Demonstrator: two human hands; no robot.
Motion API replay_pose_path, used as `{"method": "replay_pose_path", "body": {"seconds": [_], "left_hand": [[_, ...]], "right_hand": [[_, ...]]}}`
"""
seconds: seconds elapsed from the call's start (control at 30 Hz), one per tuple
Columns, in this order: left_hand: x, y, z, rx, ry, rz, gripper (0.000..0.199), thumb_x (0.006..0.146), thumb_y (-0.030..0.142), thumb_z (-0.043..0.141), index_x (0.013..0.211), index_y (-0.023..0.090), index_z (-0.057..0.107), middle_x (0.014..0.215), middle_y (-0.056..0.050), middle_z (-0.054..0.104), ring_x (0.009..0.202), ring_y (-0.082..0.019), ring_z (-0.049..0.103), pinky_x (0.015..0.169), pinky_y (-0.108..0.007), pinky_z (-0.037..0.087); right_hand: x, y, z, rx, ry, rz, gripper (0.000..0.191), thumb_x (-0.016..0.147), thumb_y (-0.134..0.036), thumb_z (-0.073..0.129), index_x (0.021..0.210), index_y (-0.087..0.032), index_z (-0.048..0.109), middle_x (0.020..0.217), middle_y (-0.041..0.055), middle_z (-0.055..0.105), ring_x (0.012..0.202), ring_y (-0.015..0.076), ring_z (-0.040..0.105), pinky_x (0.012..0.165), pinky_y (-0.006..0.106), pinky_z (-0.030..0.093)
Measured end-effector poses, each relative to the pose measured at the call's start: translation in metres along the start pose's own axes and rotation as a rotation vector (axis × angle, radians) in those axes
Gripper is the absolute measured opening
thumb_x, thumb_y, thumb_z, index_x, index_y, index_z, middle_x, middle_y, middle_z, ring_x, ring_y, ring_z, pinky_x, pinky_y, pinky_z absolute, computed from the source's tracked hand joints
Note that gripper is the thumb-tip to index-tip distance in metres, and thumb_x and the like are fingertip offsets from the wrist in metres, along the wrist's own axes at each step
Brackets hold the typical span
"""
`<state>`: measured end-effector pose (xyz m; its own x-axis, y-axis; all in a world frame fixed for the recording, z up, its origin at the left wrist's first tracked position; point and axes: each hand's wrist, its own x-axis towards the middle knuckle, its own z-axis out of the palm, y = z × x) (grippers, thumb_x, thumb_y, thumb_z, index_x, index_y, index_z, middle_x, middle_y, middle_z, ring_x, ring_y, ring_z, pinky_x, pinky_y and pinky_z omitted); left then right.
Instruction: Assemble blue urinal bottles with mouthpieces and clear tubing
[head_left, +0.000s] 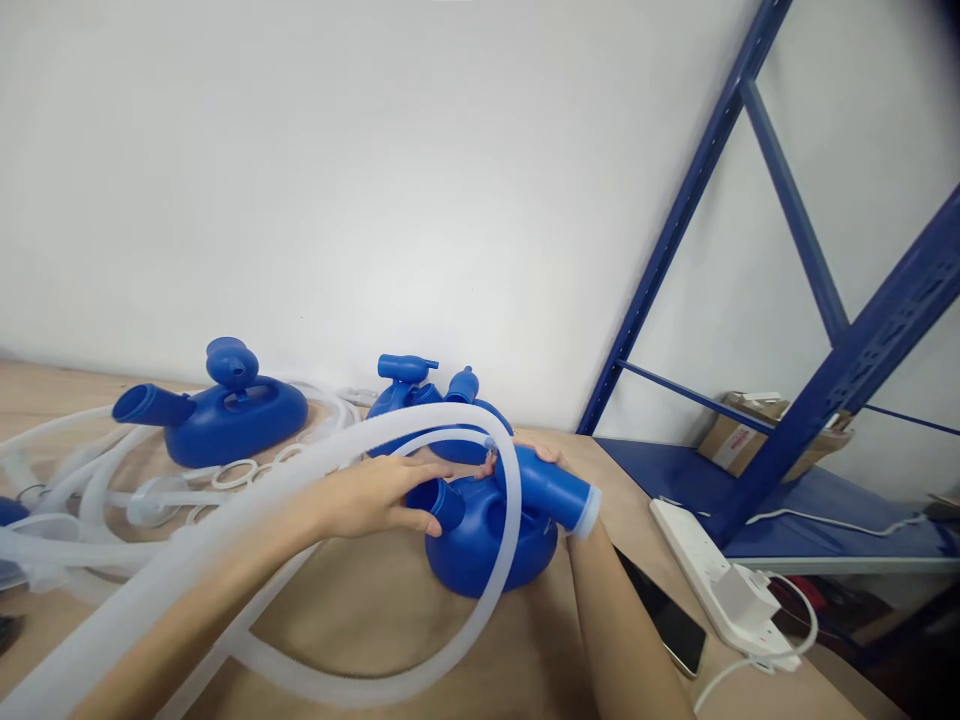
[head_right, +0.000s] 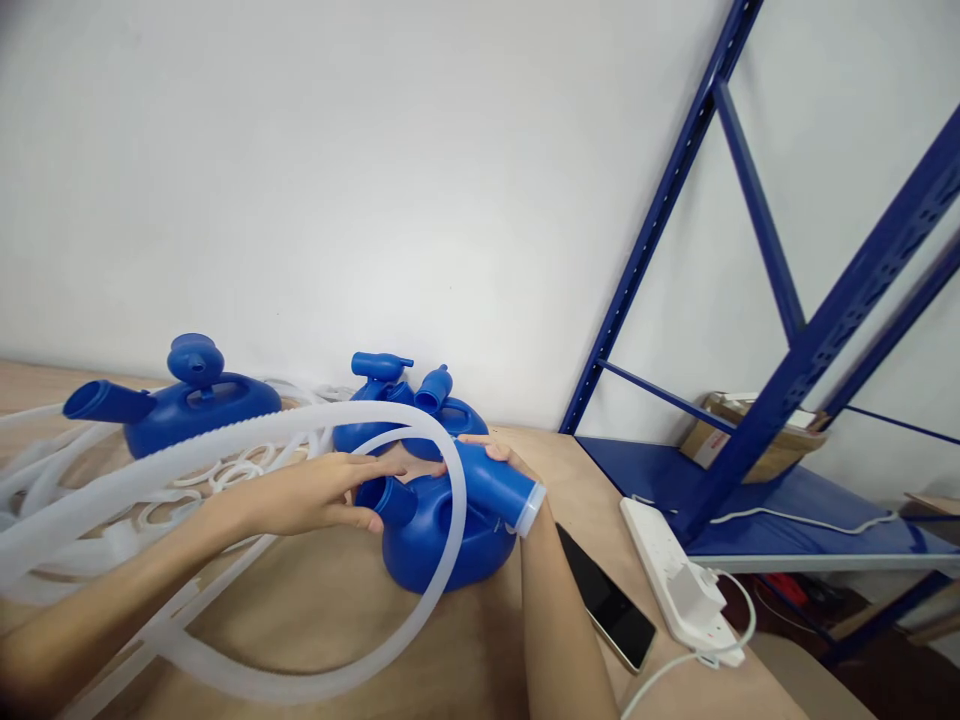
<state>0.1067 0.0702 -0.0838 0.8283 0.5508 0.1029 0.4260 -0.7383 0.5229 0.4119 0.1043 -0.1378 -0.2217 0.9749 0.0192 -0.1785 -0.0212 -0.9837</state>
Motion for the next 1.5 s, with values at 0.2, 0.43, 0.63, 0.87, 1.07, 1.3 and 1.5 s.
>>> {"method": "replay_pose_path", "body": {"seconds": [0.2, 0.43, 0.63, 0.87, 1.07, 1.3, 1.5], "left_hand": [[-0.002, -0.012, 0.006, 0.153, 0.082, -0.106, 0.066, 0.097, 0.052, 0.060, 0.157, 0.031, 0.043, 0.157, -0.008, 0.052, 0.135, -0.034, 0.056, 0.106, -0.041, 0.047], [0.003, -0.003, 0.017, 0.245, 0.174, -0.116, 0.055, 0.097, 0.046, 0.061, 0.149, 0.034, 0.054, 0.148, -0.007, 0.058, 0.125, -0.033, 0.062, 0.093, -0.041, 0.054], [0.010, 0.002, 0.026, 0.121, 0.327, 0.046, 0.041, 0.099, 0.048, 0.060, 0.136, 0.031, 0.064, 0.145, -0.005, 0.060, 0.133, -0.028, 0.055, 0.112, -0.040, 0.042], [0.027, 0.009, 0.046, -0.098, 0.437, -0.025, 0.034, 0.102, 0.046, 0.054, 0.100, 0.022, 0.076, 0.109, -0.005, 0.075, 0.107, -0.025, 0.064, 0.096, -0.036, 0.044], [0.031, -0.001, 0.051, -0.335, 0.463, -0.118, 0.024, 0.091, 0.043, 0.067, 0.084, 0.022, 0.076, 0.096, -0.004, 0.072, 0.095, -0.024, 0.062, 0.085, -0.034, 0.044], [0.031, 0.000, 0.051, -0.898, 0.402, -0.298, 0.038, 0.066, 0.050, 0.088, 0.077, 0.017, 0.073, 0.086, -0.003, 0.066, 0.086, -0.020, 0.059, 0.081, -0.033, 0.045], [0.029, 0.008, 0.037, -1.023, 0.392, -0.289, 0.037, 0.056, 0.046, 0.095, 0.072, 0.017, 0.078, 0.082, -0.004, 0.071, 0.082, -0.018, 0.059, 0.077, -0.029, 0.044]], "right_hand": [[-0.006, -0.021, -0.006, -0.065, -0.291, 0.013, 0.049, 0.058, -0.040, 0.082, 0.100, -0.017, 0.071, 0.101, 0.0108, 0.076, 0.100, 0.0322, 0.070, 0.093, 0.046, 0.053], [-0.012, -0.060, 0.017, -0.585, -0.462, 0.025, 0.029, 0.079, -0.043, 0.076, 0.094, -0.018, 0.074, 0.099, 0.0054, 0.077, 0.101, 0.0257, 0.069, 0.099, 0.042, 0.048], [-0.017, -0.069, 0.033, -0.731, -0.540, 0.060, 0.037, 0.080, -0.050, 0.078, 0.098, -0.019, 0.073, 0.103, 0.0045, 0.075, 0.106, 0.0253, 0.067, 0.100, 0.040, 0.048], [-0.026, -0.078, 0.051, -0.903, -0.520, 0.058, 0.037, 0.079, -0.052, 0.077, 0.096, -0.020, 0.071, 0.096, -0.0003, 0.069, 0.095, 0.0204, 0.062, 0.091, 0.032, 0.046], [-0.031, -0.082, 0.062, -0.977, -0.546, 0.052, 0.036, 0.083, -0.054, 0.073, 0.095, -0.021, 0.069, 0.095, -0.0005, 0.065, 0.097, 0.0200, 0.058, 0.088, 0.030, 0.045], [-0.032, -0.081, 0.064, -0.927, -0.543, 0.088, 0.045, 0.081, -0.057, 0.077, 0.107, -0.022, 0.065, 0.091, -0.0016, 0.063, 0.084, 0.0168, 0.057, 0.078, 0.030, 0.046], [-0.030, -0.081, 0.066, -0.784, -0.553, 0.035, 0.044, 0.083, -0.054, 0.076, 0.108, -0.021, 0.064, 0.103, 0.0014, 0.066, 0.099, 0.0200, 0.061, 0.092, 0.034, 0.046]]}}
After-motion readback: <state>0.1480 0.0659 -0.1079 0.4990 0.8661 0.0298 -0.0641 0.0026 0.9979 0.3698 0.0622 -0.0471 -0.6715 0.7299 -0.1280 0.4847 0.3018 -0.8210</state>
